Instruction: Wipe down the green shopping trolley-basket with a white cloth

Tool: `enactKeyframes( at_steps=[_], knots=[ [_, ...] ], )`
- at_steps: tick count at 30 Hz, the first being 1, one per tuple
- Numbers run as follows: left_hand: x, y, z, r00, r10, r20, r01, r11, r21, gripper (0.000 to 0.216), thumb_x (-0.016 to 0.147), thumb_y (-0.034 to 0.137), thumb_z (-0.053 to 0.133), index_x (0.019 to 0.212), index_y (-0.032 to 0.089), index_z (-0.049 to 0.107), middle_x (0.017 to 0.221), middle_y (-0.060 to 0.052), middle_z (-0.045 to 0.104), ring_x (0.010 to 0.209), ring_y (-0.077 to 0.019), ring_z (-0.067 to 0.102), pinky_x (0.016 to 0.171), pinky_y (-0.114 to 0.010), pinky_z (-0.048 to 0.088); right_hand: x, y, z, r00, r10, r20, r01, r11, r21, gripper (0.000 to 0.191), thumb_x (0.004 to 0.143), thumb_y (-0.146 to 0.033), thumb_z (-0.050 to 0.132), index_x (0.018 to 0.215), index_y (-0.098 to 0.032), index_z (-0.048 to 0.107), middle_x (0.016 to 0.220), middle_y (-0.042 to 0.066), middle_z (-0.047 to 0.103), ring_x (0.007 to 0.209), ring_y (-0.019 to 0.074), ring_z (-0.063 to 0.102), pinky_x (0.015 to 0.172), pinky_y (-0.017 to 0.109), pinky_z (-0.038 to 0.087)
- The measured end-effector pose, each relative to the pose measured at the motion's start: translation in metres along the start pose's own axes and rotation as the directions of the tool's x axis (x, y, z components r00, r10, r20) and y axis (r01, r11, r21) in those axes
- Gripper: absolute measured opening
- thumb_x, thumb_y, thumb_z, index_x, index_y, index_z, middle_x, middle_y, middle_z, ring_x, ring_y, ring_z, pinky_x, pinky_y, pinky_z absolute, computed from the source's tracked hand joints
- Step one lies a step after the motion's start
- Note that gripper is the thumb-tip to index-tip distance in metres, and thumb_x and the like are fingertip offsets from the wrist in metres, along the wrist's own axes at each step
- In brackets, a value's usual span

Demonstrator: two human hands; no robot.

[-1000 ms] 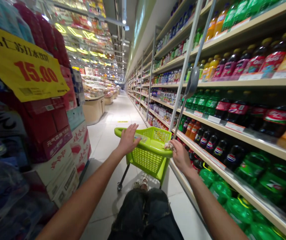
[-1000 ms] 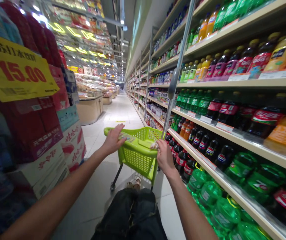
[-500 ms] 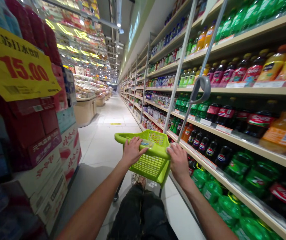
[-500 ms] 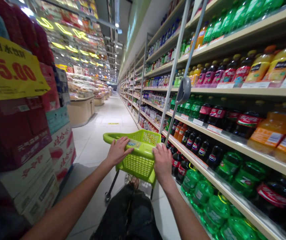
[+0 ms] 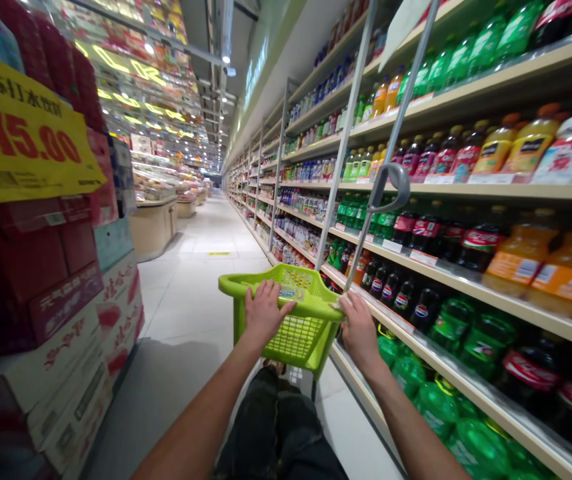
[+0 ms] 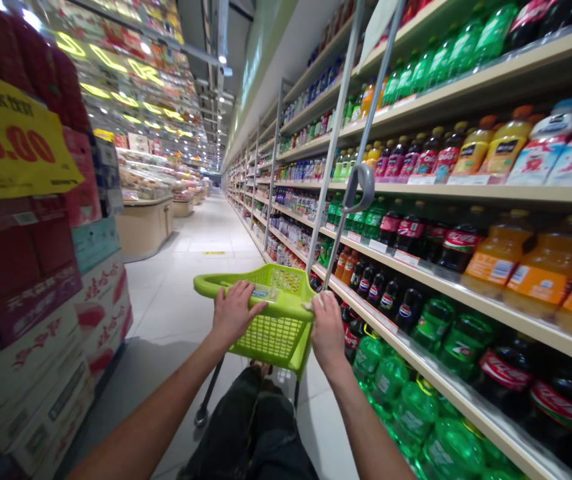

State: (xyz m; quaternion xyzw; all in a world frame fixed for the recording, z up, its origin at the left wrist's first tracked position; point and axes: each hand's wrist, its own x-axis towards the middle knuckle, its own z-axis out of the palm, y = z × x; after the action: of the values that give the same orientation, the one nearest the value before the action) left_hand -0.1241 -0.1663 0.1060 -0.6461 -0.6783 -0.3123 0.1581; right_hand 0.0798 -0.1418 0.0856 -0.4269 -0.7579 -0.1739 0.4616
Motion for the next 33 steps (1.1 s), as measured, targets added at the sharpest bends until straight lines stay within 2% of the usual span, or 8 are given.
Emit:
enactKeyframes(
  at_steps=[7,12,19,24,26,28,30,33],
  knots=[
    [-0.008,0.013,0.000,0.999,-0.015,-0.032,0.016,0.999,0.050,0.053,0.082,0.054,0.030,0.120,0.021,0.047,0.131,-0.009,0.045,0.124,-0.0252,0.033,0.102,-0.049,0.019,-0.008,-0.030,0.010,0.984,-0.174,0.040,0.171,0.983,0.073,0.047,0.076,-0.002,0.035,0.115,-0.020,0.054,0.127,0.008,0.049,0.128,0.0220,0.027,0.101,0.047,0.030],
    [-0.006,0.016,0.001,1.000,-0.018,-0.026,0.019,0.998,0.060,0.054,0.082,0.054,0.031,0.120,0.019,0.047,0.131,-0.010,0.045,0.123,-0.0261,0.033,0.101,-0.050,0.019,-0.007,-0.003,-0.002,1.000,0.024,-0.007,-0.024,0.999,-0.035,0.036,0.079,-0.007,0.039,0.106,-0.019,0.060,0.124,0.010,0.051,0.126,0.0247,0.031,0.099,0.049,0.030],
    [0.000,0.013,0.003,1.000,-0.023,-0.001,0.023,0.998,0.066,0.053,0.083,0.051,0.031,0.121,0.017,0.045,0.133,-0.012,0.042,0.124,-0.0270,0.032,0.101,-0.052,0.020,-0.001,-0.024,0.019,0.993,-0.116,0.033,0.111,0.984,0.143,0.051,0.073,-0.001,0.034,0.118,-0.018,0.052,0.130,0.009,0.045,0.126,0.0191,0.031,0.102,0.040,0.033],
    [0.008,0.023,-0.009,0.996,-0.072,0.057,0.073,0.997,-0.012,0.050,0.083,0.047,0.033,0.122,0.016,0.045,0.133,-0.013,0.041,0.125,-0.0275,0.031,0.102,-0.055,0.018,0.010,-0.007,0.018,0.995,0.078,-0.057,-0.069,0.986,0.153,0.056,0.071,-0.007,0.039,0.127,-0.015,0.041,0.129,0.011,0.045,0.122,0.0217,0.038,0.100,0.043,0.034],
    [0.012,0.038,-0.016,1.000,-0.019,0.019,0.021,0.993,-0.112,0.047,0.085,0.042,0.032,0.123,0.017,0.043,0.135,-0.011,0.039,0.127,-0.0241,0.029,0.105,-0.052,0.015,0.013,-0.006,0.021,0.998,0.054,-0.043,-0.045,0.979,0.198,0.058,0.072,-0.007,0.038,0.129,-0.015,0.037,0.127,0.011,0.048,0.119,0.0199,0.042,0.099,0.040,0.037],
    [0.015,0.055,-0.020,0.991,0.132,0.020,-0.123,0.963,-0.240,0.044,0.087,0.038,0.029,0.125,0.020,0.039,0.136,-0.006,0.039,0.127,-0.0187,0.031,0.107,-0.046,0.016,0.013,-0.011,0.026,0.999,0.013,-0.030,-0.006,0.975,0.224,0.061,0.072,-0.007,0.037,0.132,-0.014,0.031,0.126,0.012,0.048,0.117,0.0200,0.044,0.097,0.039,0.038],
    [0.016,0.069,-0.019,0.957,0.273,0.103,-0.224,0.913,-0.342,0.044,0.087,0.039,0.028,0.126,0.021,0.038,0.132,-0.005,0.044,0.122,-0.0168,0.037,0.106,-0.044,0.020,0.011,-0.014,0.029,1.000,0.001,-0.009,0.001,0.982,0.191,0.066,0.069,-0.009,0.041,0.134,-0.012,0.026,0.127,0.016,0.046,0.118,0.0240,0.043,0.098,0.046,0.034],
    [0.015,0.078,-0.011,0.930,0.313,0.192,-0.233,0.908,-0.349,0.047,0.083,0.047,0.034,0.122,0.022,0.042,0.125,-0.006,0.051,0.116,-0.0206,0.045,0.104,-0.053,0.017,0.006,-0.006,0.024,0.995,0.048,0.084,-0.056,0.993,0.100,0.075,0.065,-0.015,0.047,0.135,-0.011,0.021,0.130,0.019,0.042,0.120,0.0300,0.039,0.097,0.059,0.022]
  ],
)
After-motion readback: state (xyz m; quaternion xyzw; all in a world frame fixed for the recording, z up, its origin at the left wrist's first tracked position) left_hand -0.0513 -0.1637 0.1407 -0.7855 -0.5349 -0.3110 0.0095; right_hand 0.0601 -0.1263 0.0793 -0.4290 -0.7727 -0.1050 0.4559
